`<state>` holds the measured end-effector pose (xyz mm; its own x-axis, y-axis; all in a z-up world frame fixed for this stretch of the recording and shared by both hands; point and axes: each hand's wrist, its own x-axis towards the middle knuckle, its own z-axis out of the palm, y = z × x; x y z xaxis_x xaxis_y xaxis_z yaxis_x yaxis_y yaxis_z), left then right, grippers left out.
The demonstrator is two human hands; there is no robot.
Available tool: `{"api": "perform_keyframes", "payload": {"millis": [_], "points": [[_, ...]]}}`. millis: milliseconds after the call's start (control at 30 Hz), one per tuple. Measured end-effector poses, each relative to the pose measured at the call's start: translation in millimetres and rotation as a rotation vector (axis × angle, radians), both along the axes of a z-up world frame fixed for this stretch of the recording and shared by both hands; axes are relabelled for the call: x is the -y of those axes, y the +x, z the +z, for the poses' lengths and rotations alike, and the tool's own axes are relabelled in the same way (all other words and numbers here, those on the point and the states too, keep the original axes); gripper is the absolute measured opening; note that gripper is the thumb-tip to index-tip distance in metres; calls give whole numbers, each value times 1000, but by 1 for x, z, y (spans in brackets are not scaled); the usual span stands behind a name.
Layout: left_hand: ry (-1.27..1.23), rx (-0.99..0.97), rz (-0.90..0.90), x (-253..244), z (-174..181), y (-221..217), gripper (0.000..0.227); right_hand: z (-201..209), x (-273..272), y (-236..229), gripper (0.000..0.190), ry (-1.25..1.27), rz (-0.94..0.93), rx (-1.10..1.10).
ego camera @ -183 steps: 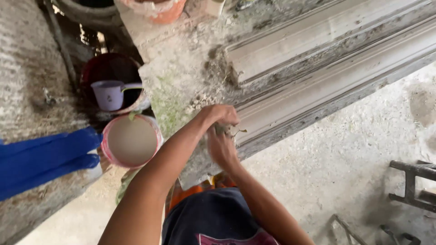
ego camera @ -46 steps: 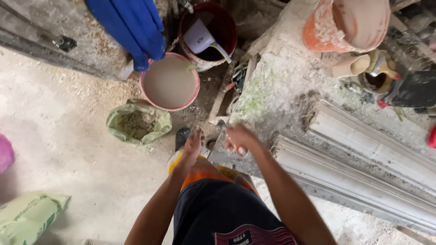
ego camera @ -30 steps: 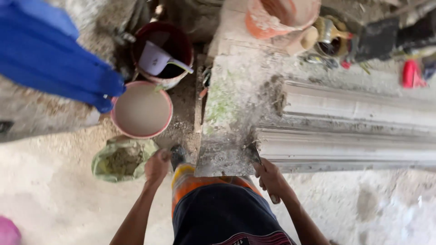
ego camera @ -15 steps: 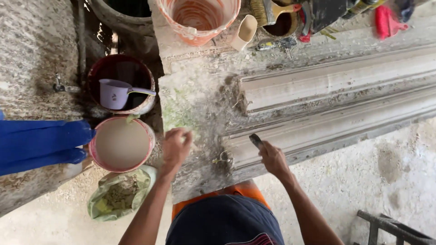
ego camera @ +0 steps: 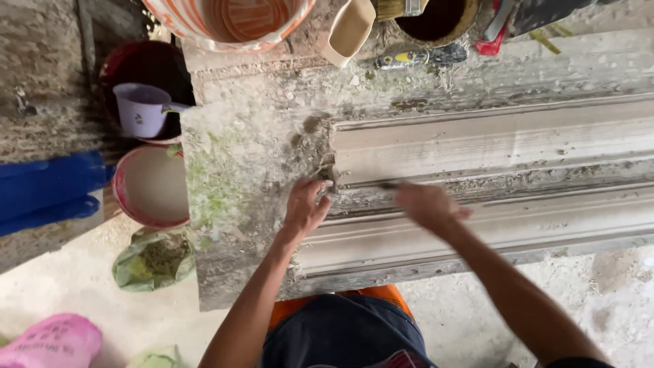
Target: The person uses a sanding block to smooth the surface of long, white decorative moldings resting on a workbench. They move along the length of the moldings, sanding the flat surfaces and edges, and occasionally wipe away dust with their hand.
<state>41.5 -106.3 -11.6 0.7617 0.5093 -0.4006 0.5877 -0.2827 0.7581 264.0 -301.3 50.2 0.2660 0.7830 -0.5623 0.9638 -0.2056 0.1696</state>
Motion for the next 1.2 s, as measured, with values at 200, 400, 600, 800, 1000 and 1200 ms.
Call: {"api": "perform_keyframes", "payload": {"millis": [200, 400, 600, 800, 1000, 1200], "points": [[-52, 0, -9, 1, 2, -4, 38, -30, -29, -51, 42, -176, -70, -258], [-107, 2, 40, -2, -2, -5, 41, 36, -5, 5, 62, -177, -215, -248], [-128, -7, 69, 3, 5, -3, 38, -10, -42, -71, 41, -5, -179, -269], [-83, 75, 170, 11, -4, 0, 36, 18, -8, -33, 48, 83, -279, -293], [135, 12, 215, 22, 27, 23, 26, -30, -23, -63, 39, -106, -125, -230], [125, -190, 258, 32, 57, 40, 41, 39, 0, -13, 48, 136, -128, -452]]}}
